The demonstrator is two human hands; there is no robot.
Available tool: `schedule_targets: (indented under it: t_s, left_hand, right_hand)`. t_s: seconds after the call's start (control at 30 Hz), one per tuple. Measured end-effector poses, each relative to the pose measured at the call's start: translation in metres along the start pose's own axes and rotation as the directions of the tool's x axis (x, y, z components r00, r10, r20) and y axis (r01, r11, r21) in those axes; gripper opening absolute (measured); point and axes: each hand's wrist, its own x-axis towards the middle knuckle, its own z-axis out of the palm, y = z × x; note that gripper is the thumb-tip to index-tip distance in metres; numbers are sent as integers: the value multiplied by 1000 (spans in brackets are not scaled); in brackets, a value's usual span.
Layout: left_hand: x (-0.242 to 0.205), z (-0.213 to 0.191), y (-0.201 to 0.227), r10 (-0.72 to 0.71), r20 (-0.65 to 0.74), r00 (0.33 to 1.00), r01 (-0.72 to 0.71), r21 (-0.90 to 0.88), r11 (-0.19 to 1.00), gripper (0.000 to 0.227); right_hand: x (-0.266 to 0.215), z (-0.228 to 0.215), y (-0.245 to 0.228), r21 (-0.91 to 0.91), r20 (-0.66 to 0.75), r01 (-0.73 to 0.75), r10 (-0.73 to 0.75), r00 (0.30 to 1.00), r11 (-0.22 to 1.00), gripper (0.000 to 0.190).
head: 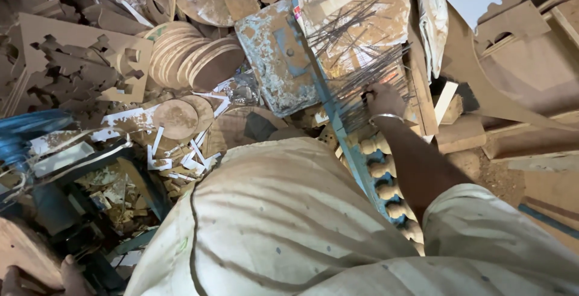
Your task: Cutting complex shapes out of a wooden board using a scroll saw.
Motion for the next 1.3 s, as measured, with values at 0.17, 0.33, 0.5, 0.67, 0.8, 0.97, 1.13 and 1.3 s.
schedule_targets:
  t_s: [0.17, 0.33, 0.5, 0.67, 0.8, 0.97, 1.13, 1.3]
  left_hand:
    - [9, -55, 130, 29, -52, 998, -39, -209, 977, 73]
    - [14, -66, 149, -9, -27, 1000, 4, -178, 984, 77]
    - [16, -70, 152, -32, 1, 999, 31, -256, 966, 76]
    - [12, -64, 145, -21, -5, 1000, 18, -320, 947, 71]
    - [0, -53, 119, -43, 11, 999, 43, 16, 999, 73]
    - [7, -58, 126, 92, -18, 996, -93, -66, 994, 74]
    - [9, -73, 148, 64, 5, 998, -64, 8, 998, 74]
    - [3, -39, 103, 45, -5, 999, -45, 6, 999, 68]
  right_hand:
    - [0, -2, -3, 18, -51, 9, -8, 999, 1000, 19]
    - [2, -13, -10, -71, -43, 128, -131, 990, 989, 15]
    - [10, -9, 1, -210, -36, 298, -312, 949, 931, 10]
    - [14, -8, 9, -283, -72, 407, -442, 894, 868, 8]
    - [17, -13, 8, -246, -53, 437, -463, 885, 865, 6]
    - [17, -16, 5, -274, -39, 455, -483, 875, 847, 7]
    - [20, -15, 5, -307, -21, 489, -519, 854, 816, 8]
    - [20, -16, 6, -359, -42, 522, -572, 819, 774, 10]
